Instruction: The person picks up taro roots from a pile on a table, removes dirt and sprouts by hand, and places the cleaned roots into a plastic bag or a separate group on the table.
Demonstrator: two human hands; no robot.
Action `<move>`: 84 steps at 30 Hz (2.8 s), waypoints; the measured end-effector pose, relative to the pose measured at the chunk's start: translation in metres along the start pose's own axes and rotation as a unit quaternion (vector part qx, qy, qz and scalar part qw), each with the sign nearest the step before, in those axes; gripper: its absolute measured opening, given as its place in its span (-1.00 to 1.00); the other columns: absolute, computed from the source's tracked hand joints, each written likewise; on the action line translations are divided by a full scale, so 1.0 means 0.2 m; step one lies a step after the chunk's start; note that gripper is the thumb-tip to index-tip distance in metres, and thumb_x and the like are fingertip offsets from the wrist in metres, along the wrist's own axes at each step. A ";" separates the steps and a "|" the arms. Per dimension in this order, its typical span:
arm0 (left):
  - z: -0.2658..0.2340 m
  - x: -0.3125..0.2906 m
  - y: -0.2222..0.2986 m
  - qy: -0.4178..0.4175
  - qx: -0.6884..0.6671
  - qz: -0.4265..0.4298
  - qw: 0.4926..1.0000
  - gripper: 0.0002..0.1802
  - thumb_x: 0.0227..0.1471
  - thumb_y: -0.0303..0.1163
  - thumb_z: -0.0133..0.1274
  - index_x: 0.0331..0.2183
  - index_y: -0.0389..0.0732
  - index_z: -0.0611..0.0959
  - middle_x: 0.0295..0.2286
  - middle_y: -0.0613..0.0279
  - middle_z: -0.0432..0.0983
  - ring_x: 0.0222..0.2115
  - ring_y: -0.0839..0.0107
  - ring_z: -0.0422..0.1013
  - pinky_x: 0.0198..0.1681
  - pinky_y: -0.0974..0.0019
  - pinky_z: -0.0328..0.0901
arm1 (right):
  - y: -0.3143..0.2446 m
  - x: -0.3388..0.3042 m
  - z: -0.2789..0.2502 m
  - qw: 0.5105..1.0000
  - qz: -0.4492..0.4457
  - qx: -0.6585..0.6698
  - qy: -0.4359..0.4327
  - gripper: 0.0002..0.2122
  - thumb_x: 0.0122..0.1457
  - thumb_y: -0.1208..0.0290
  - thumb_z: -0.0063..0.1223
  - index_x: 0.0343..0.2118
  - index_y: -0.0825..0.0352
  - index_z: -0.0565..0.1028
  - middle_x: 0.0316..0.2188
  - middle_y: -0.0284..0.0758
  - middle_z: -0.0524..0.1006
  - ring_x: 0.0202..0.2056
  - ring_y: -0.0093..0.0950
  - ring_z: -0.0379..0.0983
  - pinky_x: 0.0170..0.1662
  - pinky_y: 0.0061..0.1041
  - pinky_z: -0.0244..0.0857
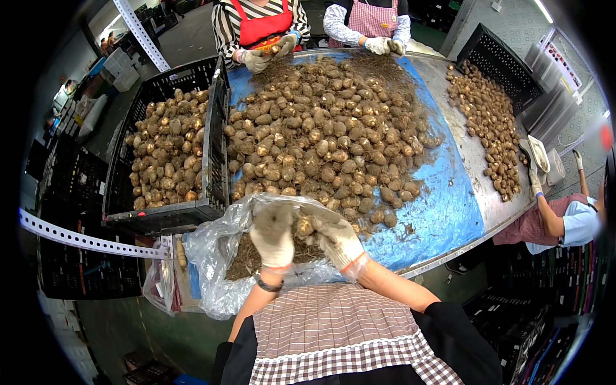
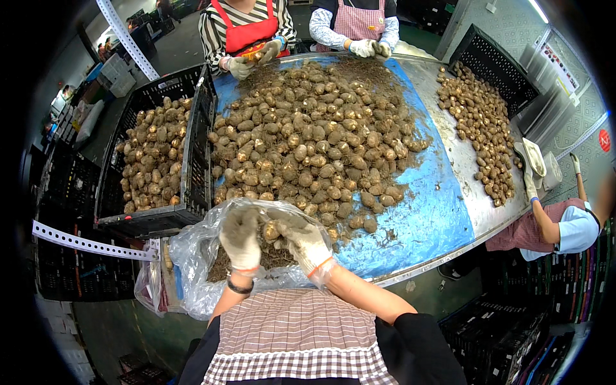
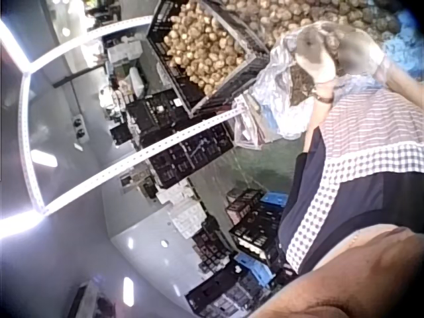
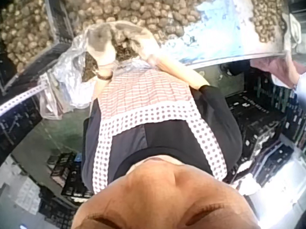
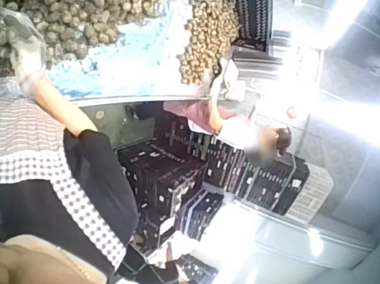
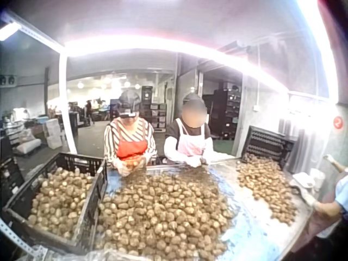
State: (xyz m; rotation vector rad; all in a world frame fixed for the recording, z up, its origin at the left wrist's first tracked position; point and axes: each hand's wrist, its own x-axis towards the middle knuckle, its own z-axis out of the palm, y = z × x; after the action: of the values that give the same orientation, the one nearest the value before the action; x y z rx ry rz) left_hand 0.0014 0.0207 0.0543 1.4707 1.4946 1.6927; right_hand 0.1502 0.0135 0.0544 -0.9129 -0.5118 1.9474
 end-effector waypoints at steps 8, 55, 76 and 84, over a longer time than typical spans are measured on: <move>-0.26 0.00 -0.23 -0.103 0.002 -0.143 0.984 -0.72 -0.02 -0.49 0.15 -0.19 -0.29 0.63 -0.45 0.22 0.58 -0.55 0.50 0.40 -0.47 0.44 0.27 | 0.00 0.04 -0.15 0.988 0.034 0.107 -0.107 -0.64 0.23 0.52 0.00 0.08 0.47 0.35 -0.11 -0.21 0.53 -0.33 -0.54 0.51 -0.36 -0.64 0.44; 0.13 -0.01 0.19 -0.205 -0.022 0.159 0.965 -0.78 -0.04 -0.57 0.17 -0.25 -0.32 0.69 -0.20 0.11 0.57 -0.22 0.32 0.50 -0.14 0.33 0.38 | -0.08 -0.07 -0.19 0.997 -0.069 -0.032 0.002 -0.58 0.13 0.51 0.16 0.08 0.37 0.40 -0.19 -0.44 0.55 -0.39 -0.79 0.40 -0.42 -0.83 0.25; -0.26 -0.01 0.03 -0.396 0.468 0.227 0.756 -0.70 -0.30 -0.38 0.14 -0.38 0.09 0.75 -0.66 0.29 0.43 -0.48 0.26 0.38 -0.25 0.24 0.25 | -0.20 0.33 -0.18 0.625 -0.262 -0.723 -0.134 -0.62 0.02 0.34 0.17 -0.04 0.21 0.53 0.00 -0.27 0.49 -0.03 -0.30 0.42 0.05 -0.32 0.32; -0.45 -0.06 0.15 -0.379 0.480 0.122 0.782 -0.70 -0.55 -0.23 0.33 -0.54 0.02 0.73 -0.56 0.33 0.51 -0.36 0.29 0.39 0.02 0.11 0.19 | 0.26 0.65 0.22 0.246 -0.323 -0.871 -0.276 -0.65 0.06 0.25 -0.03 -0.09 0.19 0.54 0.13 -0.24 0.34 0.17 -0.31 0.17 0.24 -0.28 -0.04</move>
State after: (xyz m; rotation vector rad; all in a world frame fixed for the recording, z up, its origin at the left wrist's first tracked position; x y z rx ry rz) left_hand -0.0662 -0.0377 0.0892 2.5025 1.7305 0.1358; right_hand 0.0451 0.0982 -0.0031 -0.6263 -3.1042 -0.0938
